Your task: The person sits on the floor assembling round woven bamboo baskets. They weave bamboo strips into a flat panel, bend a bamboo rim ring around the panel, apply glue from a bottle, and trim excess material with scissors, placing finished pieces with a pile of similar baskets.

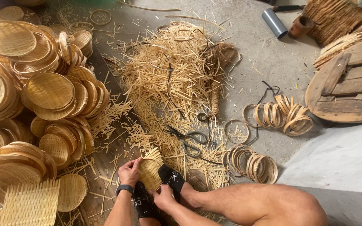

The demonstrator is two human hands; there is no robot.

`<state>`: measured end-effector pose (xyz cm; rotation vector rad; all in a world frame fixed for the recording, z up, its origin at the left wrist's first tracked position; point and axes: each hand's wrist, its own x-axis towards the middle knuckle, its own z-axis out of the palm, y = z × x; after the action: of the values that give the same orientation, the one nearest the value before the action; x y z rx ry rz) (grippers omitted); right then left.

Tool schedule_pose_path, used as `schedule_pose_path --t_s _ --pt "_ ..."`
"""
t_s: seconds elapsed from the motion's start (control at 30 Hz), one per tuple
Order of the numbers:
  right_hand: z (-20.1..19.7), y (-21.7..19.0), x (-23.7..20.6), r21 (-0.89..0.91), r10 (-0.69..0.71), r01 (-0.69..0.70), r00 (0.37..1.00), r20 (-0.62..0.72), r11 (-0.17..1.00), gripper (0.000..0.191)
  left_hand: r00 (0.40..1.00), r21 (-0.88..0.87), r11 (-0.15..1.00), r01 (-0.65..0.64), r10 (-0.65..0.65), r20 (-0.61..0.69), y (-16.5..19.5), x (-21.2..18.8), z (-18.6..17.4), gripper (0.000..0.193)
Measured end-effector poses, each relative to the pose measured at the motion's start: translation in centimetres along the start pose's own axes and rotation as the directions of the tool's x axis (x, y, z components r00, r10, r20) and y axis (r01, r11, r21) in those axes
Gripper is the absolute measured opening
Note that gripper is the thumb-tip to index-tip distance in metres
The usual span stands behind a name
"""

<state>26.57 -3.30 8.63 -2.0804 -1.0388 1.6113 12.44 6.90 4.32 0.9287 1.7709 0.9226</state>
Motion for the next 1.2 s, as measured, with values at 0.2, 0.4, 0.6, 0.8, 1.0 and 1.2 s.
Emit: schedule_pose_path --t_s 0.2,0.4,0.6,0.8,1.0,1.2 --pt "-4.8 -6.5 4.3 -0.183 -0.322 0.288 0.925 -0.202 0.940 0.032 0.998 -0.135 0.990 0.038 -0.031 0.048 0.3 0.1 -0.3 0.033" --pt "-5.3 -9.6 8.6 0.036 -0.035 0.036 0.999 -0.023 0.999 0.027 0.990 -0.324 0.939 0.117 -0.085 0.114 -0.7 1.6 -0.2 0.030" --pt "-6.9 -9.6 8.5 -0.021 -0.040 0.042 0.998 0.052 0.999 0.024 0.990 -0.221 0.970 0.102 -0.076 0.122 -0.3 1.3 -0.2 0.035" --pt "-18.2 -15.0 8.6 -0.315 -0.234 0.274 0.959 0.158 0.909 0.022 0.954 0.152 0.971 -0.184 0.139 0.264 1.9 -0.2 -1.3 0.051" --pt "-31.5 -16.9 8.4 -0.973 -0.336 0.231 0.917 0.214 0.011 0.046 0.778 0.470 0.634 -0.614 0.587 0.223 3.0 -5.3 0.6 0.018" --pt "-27.7 -6.1 15.8 -0.791 -0.358 0.488 0.860 0.363 0.369 0.036 0.774 0.669 0.440 -0.600 0.532 0.344 -1.9 -9.2 -0.2 0.021"
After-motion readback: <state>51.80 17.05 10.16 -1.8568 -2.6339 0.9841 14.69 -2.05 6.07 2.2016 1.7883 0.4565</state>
